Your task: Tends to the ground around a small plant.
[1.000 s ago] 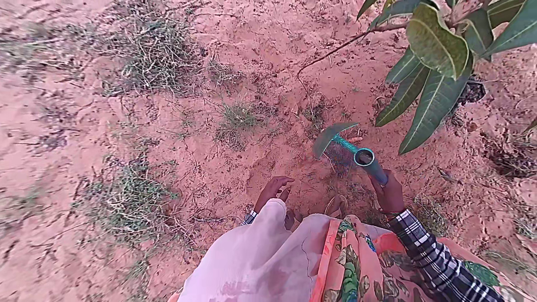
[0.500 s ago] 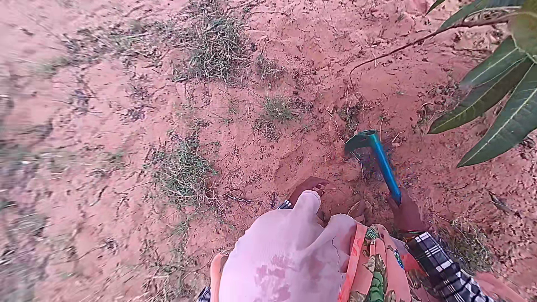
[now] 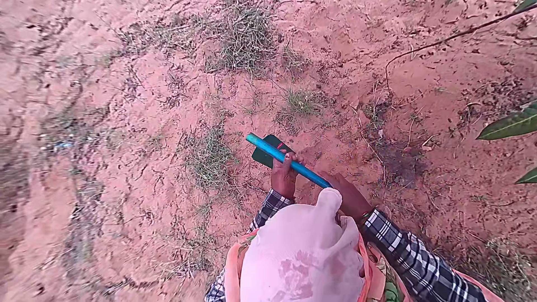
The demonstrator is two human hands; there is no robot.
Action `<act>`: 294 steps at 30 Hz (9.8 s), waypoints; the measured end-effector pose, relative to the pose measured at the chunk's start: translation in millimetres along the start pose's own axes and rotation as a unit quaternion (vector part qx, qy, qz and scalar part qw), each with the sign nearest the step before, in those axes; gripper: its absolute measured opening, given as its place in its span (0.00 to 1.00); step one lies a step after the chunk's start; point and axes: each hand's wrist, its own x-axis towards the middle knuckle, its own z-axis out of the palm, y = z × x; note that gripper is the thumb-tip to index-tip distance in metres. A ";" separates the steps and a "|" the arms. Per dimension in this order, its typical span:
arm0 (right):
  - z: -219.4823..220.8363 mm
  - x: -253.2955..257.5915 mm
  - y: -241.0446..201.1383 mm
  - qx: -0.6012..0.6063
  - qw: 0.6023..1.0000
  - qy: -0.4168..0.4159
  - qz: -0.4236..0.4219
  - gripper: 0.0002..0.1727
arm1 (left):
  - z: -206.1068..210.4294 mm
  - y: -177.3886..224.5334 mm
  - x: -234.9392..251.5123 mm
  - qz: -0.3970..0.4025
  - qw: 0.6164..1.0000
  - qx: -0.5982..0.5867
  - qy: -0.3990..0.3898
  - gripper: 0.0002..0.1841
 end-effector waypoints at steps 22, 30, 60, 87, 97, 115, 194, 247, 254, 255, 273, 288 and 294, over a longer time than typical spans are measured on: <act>5.6 -146.9 118.5 -0.036 0.997 0.045 0.050 0.18 | -80.9 24.7 78.4 0.162 0.656 0.712 0.191 0.51; -12.2 -166.7 118.0 -0.042 0.996 0.064 0.044 0.19 | -51.4 71.3 122.4 -0.065 0.325 0.904 -0.270 0.33; -8.1 -145.8 128.8 -0.038 0.990 -0.031 0.136 0.21 | 104.6 -27.0 122.5 0.019 0.630 0.740 -0.236 0.24; -13.3 -152.5 111.9 -0.041 0.992 -0.051 0.108 0.21 | -71.9 -97.4 47.9 -0.069 0.732 0.666 -0.126 0.21; -10.6 -152.7 116.2 -0.045 0.991 -0.053 0.116 0.22 | 51.8 -67.3 47.6 0.032 0.684 0.694 -0.222 0.18; -23.1 -153.3 116.3 -0.045 0.990 -0.046 0.123 0.22 | -36.0 -38.5 47.7 -0.146 0.541 0.769 -0.309 0.24; -48.0 -161.4 140.9 -0.029 0.987 0.016 0.158 0.22 | 113.7 -71.1 3.2 -0.097 0.666 0.634 -0.382 0.18; -33.7 -158.6 149.0 -0.036 0.983 -0.052 0.170 0.23 | -7.6 -19.4 38.2 -0.125 0.537 0.803 -0.226 0.24; -19.3 -151.2 156.6 -0.048 0.979 -0.088 0.178 0.23 | -86.8 -69.9 44.9 -0.090 0.747 0.659 -0.012 0.23; -18.8 -150.6 156.6 -0.048 0.979 -0.088 0.180 0.23 | -85.7 -85.2 46.9 -0.076 0.785 0.614 0.026 0.22; -21.9 -136.4 132.1 -0.053 0.984 -0.067 0.157 0.22 | 91.9 -46.8 174.8 -0.012 0.662 0.729 -0.173 0.24; -19.5 -134.4 135.1 -0.046 0.985 -0.068 0.151 0.23 | -56.5 3.4 58.5 -0.077 0.671 0.737 -0.023 0.22; -14.6 -134.1 132.7 -0.050 0.984 -0.086 0.148 0.21 | -87.3 2.9 70.5 -0.094 0.658 0.746 0.039 0.23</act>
